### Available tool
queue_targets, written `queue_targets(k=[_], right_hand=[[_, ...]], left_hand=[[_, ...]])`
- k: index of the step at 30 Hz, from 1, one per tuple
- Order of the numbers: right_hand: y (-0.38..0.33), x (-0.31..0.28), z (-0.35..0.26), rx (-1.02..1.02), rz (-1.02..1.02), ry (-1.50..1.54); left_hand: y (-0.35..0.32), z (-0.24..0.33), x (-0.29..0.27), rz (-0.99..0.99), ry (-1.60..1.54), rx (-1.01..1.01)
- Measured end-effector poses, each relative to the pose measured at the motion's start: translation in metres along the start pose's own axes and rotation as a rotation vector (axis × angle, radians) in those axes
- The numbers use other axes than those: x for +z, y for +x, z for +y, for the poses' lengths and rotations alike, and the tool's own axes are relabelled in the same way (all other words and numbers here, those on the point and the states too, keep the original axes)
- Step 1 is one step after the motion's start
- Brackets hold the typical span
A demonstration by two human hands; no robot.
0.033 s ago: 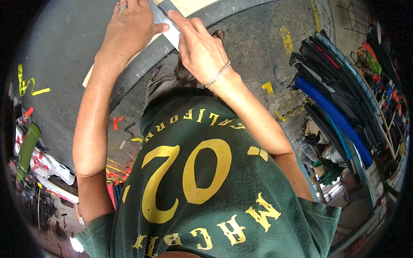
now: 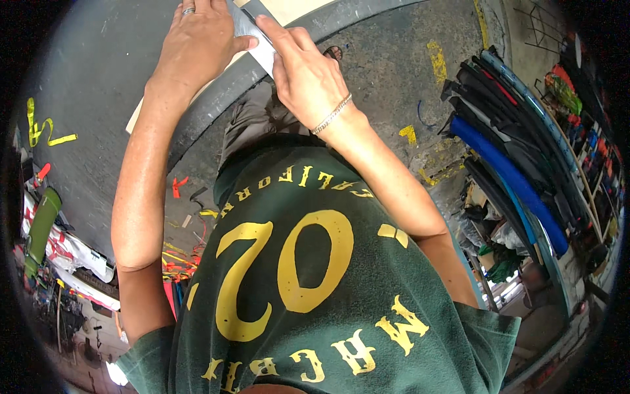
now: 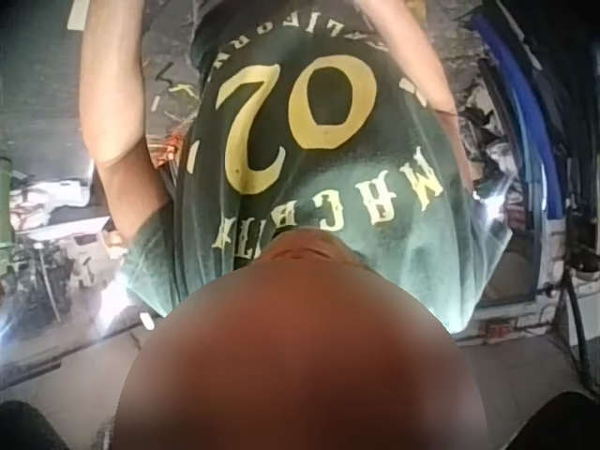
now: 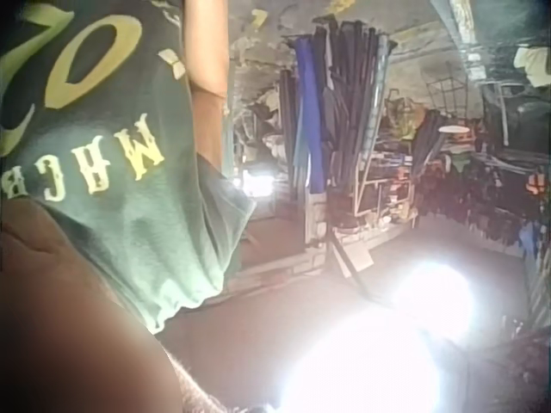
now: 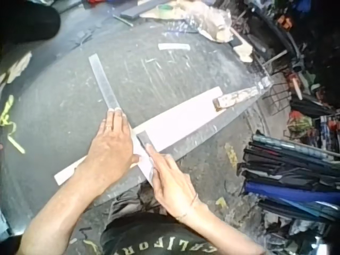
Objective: Measuring and cutting strips of material using a metal ruler and a utility knife on a workbench.
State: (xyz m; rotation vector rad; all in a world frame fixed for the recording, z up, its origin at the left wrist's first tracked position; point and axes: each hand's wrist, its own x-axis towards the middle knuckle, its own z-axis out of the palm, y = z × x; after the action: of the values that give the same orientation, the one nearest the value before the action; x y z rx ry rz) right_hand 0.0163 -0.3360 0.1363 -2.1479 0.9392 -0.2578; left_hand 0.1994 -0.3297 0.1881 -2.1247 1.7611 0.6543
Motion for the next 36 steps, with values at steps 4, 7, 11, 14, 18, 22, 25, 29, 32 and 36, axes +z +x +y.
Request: queue_targets(k=[4,7,11,14,18,22,25,29,32,36], right_hand=[[0.004,0.001,-0.002,0.005,0.004,-0.027],[0.005,0.000,-0.007,0.062,-0.053,-0.071],[0.008,-0.005,-0.012,0.030,-0.052,-0.064],[0.009,-0.006,-0.014,0.043,-0.075,-0.081],[0.009,-0.005,-0.014,0.039,-0.096,-0.130],[0.014,-0.014,-0.021,0.054,-0.114,-0.151],[0.024,-0.025,-0.037,-0.272,0.178,-0.158],[0.032,-0.025,-0.032,0.219,-0.334,-0.180],[0.025,-0.015,-0.020,0.098,-0.236,-0.192],[0.009,-0.015,-0.020,0.127,-0.226,-0.193]], left_hand=[[0.000,0.002,-0.003,-0.022,0.008,-0.008],[0.000,0.002,-0.005,-0.044,-0.003,-0.021],[0.001,0.002,-0.006,-0.057,-0.001,-0.026],[0.002,0.003,-0.007,-0.067,-0.014,-0.031],[0.002,0.005,-0.009,-0.093,0.000,-0.042],[0.002,0.007,-0.013,-0.069,-0.031,-0.025],[0.004,0.004,-0.009,-0.082,0.011,-0.036],[0.004,-0.008,0.023,0.037,-0.030,-0.003],[0.002,-0.013,0.035,0.353,-0.173,0.082],[0.010,-0.040,0.063,0.274,-0.381,0.236]])
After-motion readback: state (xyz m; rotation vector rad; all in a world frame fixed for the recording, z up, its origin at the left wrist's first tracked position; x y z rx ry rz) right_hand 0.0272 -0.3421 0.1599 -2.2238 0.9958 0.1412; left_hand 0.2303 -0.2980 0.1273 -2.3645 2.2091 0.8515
